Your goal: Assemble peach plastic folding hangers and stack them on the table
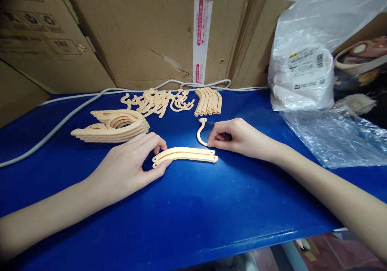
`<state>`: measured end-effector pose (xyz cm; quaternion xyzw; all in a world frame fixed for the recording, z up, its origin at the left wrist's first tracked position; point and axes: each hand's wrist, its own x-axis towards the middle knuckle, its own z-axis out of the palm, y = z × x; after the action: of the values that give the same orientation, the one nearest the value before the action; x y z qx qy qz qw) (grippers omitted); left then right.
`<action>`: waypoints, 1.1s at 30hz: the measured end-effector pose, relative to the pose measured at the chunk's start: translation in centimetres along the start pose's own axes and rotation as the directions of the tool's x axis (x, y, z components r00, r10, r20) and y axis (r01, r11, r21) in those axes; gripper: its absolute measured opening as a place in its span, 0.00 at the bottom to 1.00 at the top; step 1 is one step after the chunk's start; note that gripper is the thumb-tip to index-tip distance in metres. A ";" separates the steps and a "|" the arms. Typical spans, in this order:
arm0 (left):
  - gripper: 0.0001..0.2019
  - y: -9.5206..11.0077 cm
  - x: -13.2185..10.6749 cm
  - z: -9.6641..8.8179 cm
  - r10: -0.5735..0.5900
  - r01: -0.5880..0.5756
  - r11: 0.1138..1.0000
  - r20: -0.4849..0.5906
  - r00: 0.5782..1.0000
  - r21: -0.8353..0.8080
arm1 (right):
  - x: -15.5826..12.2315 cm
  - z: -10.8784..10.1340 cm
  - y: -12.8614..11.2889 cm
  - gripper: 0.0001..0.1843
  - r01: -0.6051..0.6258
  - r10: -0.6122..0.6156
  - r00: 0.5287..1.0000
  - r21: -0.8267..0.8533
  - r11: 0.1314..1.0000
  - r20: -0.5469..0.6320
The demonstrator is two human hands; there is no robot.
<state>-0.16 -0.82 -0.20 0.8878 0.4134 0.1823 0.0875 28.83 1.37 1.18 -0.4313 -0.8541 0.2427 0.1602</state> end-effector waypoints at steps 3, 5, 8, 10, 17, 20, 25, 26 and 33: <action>0.06 0.1 0.1 0.0 -0.002 0.003 1.000 0.004 1.000 -0.010 | -0.1 0.0 -0.1 0.14 0.017 -0.017 1.000 -0.039 0.999 -0.019; 0.06 0.2 0.0 0.0 -0.004 0.004 1.000 0.008 1.000 -0.015 | -0.1 0.0 -0.2 0.14 0.033 -0.035 0.999 -0.064 0.997 -0.028; 0.06 0.2 -0.1 -0.1 -0.007 0.008 1.000 0.019 1.000 -0.020 | -0.1 0.0 -0.3 0.15 0.050 -0.053 0.998 -0.086 0.995 -0.036; 0.06 0.2 -0.2 -0.1 -0.011 0.011 1.000 0.020 1.000 -0.019 | -0.1 0.1 -0.3 0.15 0.049 -0.052 0.998 -0.086 0.995 -0.039; 0.04 0.2 -0.2 -0.2 0.003 -0.003 1.000 0.008 1.000 0.004 | 0.2 0.3 -0.6 0.14 0.081 -0.085 0.996 -0.108 0.991 -0.036; 0.04 0.2 -0.2 -0.2 0.009 -0.009 1.000 0.007 1.000 0.008 | 0.2 0.4 -0.8 0.14 0.078 -0.082 0.996 -0.134 0.988 -0.021; 0.04 0.2 -0.3 -0.4 0.013 -0.013 1.000 0.003 1.000 0.003 | 0.1 0.5 -0.9 0.13 0.090 -0.096 0.995 -0.186 0.978 -0.019; 0.04 0.2 -0.3 -0.4 0.011 -0.011 1.000 0.004 1.000 0.004 | 0.1 0.5 -0.9 0.13 0.093 -0.098 0.995 -0.195 0.976 -0.020; 0.04 0.4 -0.2 -0.5 0.005 -0.005 1.000 0.017 1.000 0.022 | -0.1 0.4 -1.1 0.13 0.130 -0.136 0.991 -0.225 0.966 -0.012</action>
<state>-0.22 -1.21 0.30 0.8912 0.4126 0.1704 0.0806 27.95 0.64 1.42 -0.3916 -0.9008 0.1277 0.1379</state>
